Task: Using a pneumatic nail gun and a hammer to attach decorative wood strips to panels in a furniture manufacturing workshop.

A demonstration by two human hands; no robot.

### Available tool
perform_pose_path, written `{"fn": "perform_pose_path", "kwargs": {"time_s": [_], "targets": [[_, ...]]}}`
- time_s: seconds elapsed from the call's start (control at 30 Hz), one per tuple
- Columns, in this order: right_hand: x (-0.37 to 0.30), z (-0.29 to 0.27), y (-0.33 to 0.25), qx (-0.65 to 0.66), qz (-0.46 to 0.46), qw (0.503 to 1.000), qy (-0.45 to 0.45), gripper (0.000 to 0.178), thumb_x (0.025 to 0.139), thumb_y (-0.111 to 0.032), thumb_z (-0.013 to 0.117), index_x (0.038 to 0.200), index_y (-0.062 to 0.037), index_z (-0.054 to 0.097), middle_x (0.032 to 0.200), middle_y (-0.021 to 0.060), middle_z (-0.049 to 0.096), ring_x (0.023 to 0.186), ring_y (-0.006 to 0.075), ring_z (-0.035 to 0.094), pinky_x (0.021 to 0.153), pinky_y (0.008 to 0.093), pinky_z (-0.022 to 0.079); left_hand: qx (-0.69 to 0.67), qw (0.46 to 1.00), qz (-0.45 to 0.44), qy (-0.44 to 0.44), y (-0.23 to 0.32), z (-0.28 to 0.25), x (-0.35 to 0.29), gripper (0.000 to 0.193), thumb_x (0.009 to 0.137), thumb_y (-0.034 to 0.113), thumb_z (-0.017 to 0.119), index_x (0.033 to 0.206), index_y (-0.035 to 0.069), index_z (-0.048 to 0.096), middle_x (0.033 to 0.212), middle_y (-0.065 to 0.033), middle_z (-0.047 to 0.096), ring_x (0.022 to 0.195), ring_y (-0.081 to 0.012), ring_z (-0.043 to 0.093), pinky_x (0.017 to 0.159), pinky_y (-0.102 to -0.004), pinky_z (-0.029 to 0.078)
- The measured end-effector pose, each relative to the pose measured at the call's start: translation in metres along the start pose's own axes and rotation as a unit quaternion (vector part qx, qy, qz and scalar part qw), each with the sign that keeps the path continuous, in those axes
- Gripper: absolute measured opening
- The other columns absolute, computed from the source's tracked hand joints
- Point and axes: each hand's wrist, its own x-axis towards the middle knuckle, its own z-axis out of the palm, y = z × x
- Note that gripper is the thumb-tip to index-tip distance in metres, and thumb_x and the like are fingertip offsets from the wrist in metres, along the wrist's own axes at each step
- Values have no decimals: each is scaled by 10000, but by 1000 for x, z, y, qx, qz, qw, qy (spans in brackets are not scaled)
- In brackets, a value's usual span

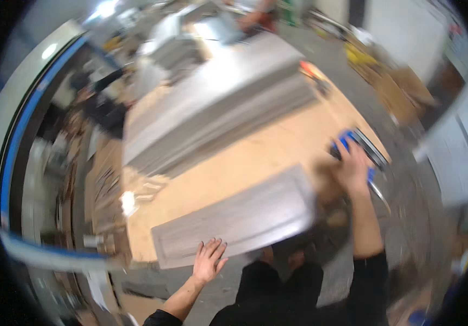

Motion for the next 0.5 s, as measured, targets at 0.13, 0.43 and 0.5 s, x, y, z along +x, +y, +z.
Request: {"fn": "perform_pose_path", "kwargs": {"time_s": [0.13,0.43,0.5], "targets": [[-77,-15,-65,266,210,916,-213,533,836,-109,729,1352,-52,611,1246,178,646,1142,377,606,976,451,506,-13,993,-97,68,-45,10,-69,512,925,349,717,1395,182,600,1424,-68,581,1368,-295,494,1135,-579,375],[-163,-22,-112,163,172,963,-124,773,769,-106,804,1478,-60,500,1287,200,585,1166,400,548,1013,467,456,58,991,-90,76,-95,4,-87,478,961,288,662,1418,177,577,1419,-40,593,1366,-256,506,1169,-598,321],[-171,-36,-127,168,209,952,-144,781,767,-104,811,1478,-51,494,1260,204,585,1145,388,559,990,457,473,69,993,-82,53,-119,2,-86,491,953,236,650,1430,161,563,1437,-51,585,1391,-265,490,1191,-611,277]]}}
